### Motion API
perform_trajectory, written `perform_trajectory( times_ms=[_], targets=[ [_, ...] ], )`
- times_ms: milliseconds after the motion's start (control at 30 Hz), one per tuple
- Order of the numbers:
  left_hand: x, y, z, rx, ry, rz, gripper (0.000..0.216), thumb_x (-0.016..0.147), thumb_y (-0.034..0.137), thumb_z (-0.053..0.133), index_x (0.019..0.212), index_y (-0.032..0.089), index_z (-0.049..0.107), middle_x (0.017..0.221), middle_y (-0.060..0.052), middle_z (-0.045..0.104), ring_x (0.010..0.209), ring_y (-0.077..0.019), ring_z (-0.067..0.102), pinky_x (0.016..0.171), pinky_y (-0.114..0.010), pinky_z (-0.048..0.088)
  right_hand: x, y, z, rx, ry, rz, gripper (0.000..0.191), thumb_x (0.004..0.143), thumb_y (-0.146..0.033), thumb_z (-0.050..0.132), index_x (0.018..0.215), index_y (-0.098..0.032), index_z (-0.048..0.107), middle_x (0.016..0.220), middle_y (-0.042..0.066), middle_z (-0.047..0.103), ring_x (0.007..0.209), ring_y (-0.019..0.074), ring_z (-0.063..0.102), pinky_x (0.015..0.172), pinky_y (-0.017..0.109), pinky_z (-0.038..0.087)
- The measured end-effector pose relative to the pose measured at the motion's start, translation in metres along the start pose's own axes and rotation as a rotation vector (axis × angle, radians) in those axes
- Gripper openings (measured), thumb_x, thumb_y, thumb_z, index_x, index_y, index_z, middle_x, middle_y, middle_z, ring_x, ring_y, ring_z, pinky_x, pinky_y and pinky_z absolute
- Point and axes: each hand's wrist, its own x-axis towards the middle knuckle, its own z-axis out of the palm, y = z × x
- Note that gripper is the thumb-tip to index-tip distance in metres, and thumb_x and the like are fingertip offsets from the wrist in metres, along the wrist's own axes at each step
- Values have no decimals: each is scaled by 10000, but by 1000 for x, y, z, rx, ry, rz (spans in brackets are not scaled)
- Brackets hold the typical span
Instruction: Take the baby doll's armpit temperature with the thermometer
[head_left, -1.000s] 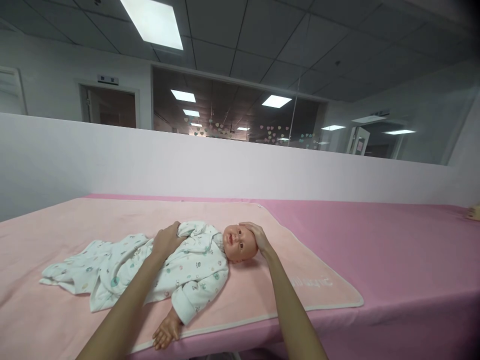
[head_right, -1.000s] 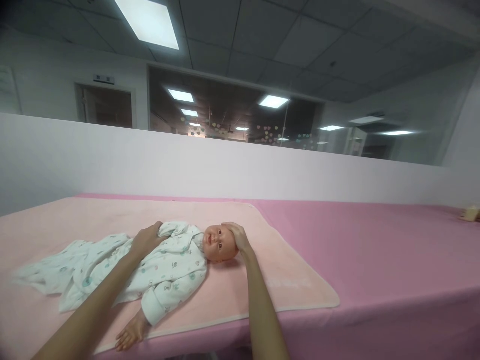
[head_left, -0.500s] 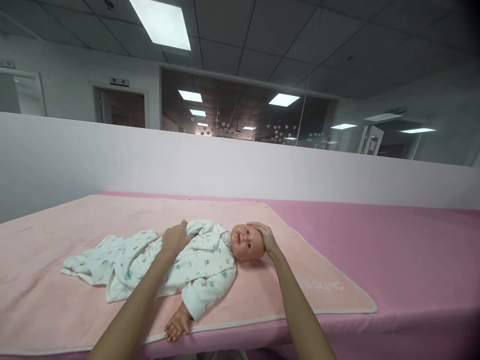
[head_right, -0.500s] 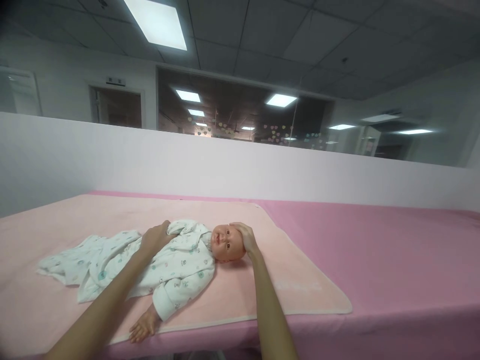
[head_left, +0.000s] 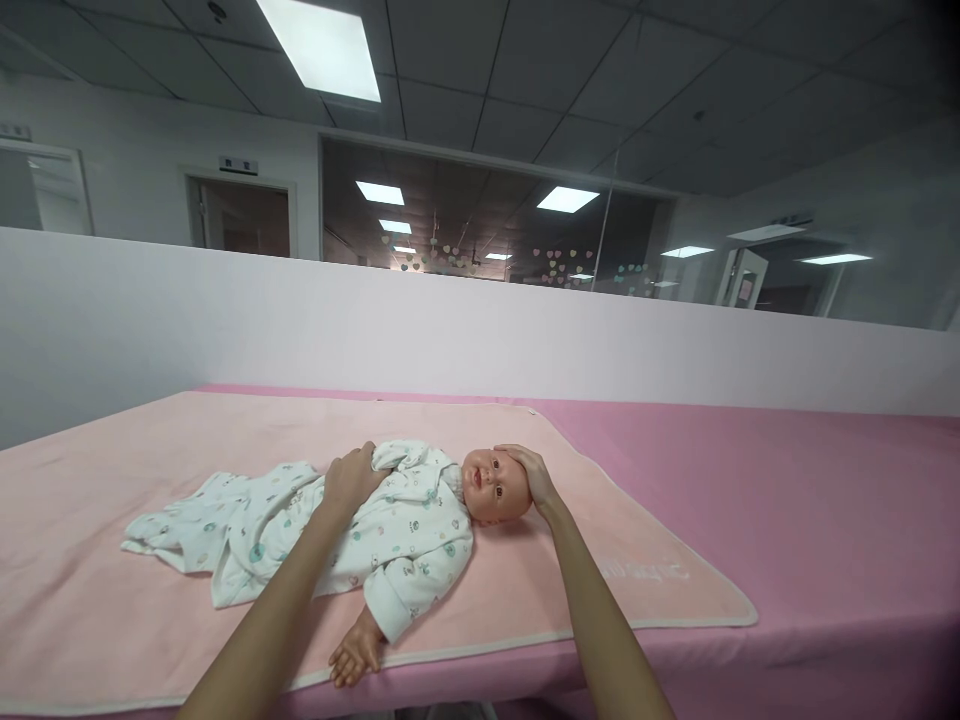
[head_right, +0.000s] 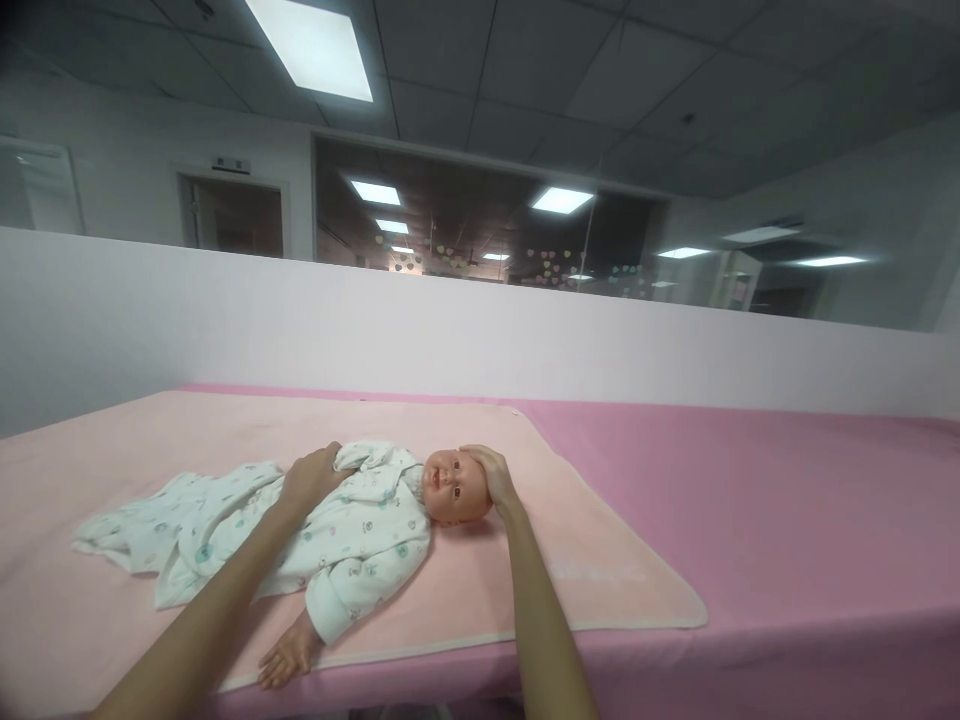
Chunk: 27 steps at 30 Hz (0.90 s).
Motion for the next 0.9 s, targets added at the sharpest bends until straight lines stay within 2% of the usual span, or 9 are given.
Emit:
perform_trajectory(
  times_ms=[900],
  targets=[
    [1, -4, 5, 1, 1, 21, 305, 774, 418, 389, 946, 172, 449, 916, -102, 596, 851, -263, 564, 710, -325, 368, -1, -3, 1, 19, 18, 34, 207, 646, -280, 501, 698, -178, 674, 900, 41, 658, 911, 209, 556, 848, 308, 392]
  ],
)
